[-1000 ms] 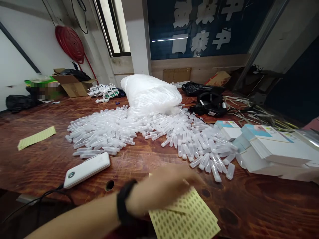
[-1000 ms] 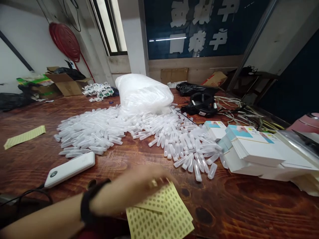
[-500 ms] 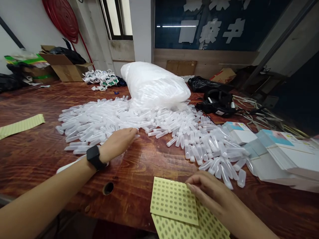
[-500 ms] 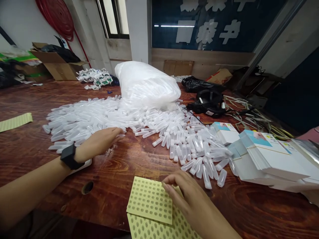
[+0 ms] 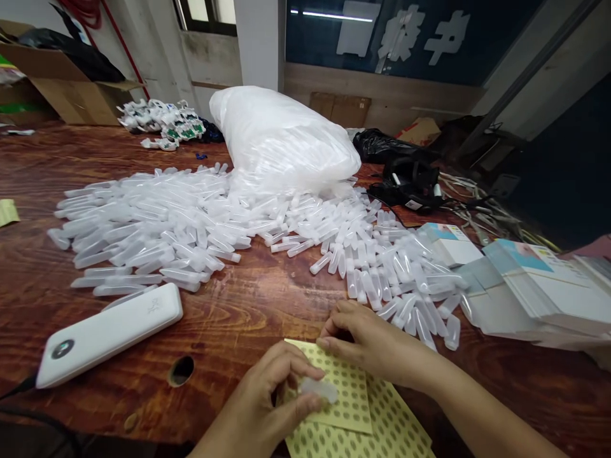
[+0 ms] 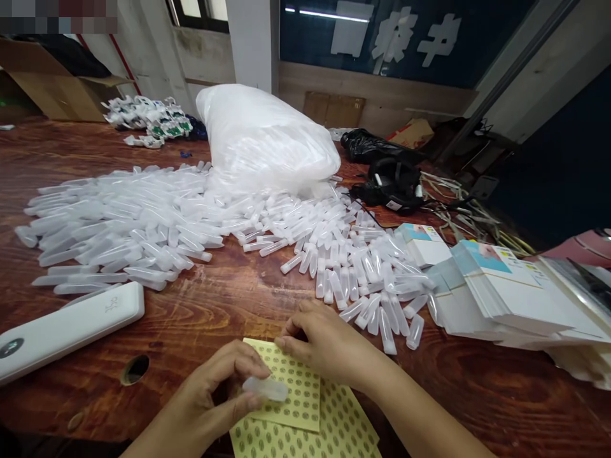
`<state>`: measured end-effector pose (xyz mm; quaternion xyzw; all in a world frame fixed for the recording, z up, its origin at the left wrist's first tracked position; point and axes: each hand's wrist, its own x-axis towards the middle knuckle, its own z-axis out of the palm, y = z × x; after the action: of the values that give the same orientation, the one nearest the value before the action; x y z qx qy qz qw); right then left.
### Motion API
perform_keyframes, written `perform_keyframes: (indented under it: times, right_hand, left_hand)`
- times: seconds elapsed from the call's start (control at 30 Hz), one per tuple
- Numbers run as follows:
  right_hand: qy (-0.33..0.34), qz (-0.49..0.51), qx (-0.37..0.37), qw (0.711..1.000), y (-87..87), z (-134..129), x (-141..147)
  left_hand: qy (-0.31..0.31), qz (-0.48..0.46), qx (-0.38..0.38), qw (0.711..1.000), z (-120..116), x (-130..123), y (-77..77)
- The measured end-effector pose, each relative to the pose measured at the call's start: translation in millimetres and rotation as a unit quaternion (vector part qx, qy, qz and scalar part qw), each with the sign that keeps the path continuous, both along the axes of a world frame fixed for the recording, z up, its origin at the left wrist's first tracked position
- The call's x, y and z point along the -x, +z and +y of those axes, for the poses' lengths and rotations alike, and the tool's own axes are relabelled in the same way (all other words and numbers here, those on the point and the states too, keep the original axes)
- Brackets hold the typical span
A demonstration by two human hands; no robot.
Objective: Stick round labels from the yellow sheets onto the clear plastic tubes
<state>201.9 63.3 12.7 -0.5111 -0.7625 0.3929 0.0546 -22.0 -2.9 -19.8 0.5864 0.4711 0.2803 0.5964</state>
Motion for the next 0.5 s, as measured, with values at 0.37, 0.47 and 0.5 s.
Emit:
perform_keyframes:
  times: [0.37, 0.47, 0.5]
  right_hand:
    - [0.006, 0.010, 0.016, 1.000, 4.3, 6, 5]
    - [0.013, 0.023, 0.012, 1.000, 5.3, 5, 6]
    - [0.016, 0.028, 0.011, 0.999, 5.0, 4, 6]
  left_hand:
    - [-0.235, 0.241, -0.239, 0.911, 7, 4, 8.1]
    - [-0.276, 0.275, -0.258, 0.884, 9, -3, 9.1]
    - [-0.274, 0.285, -0.253, 0.883, 9, -5, 8.4]
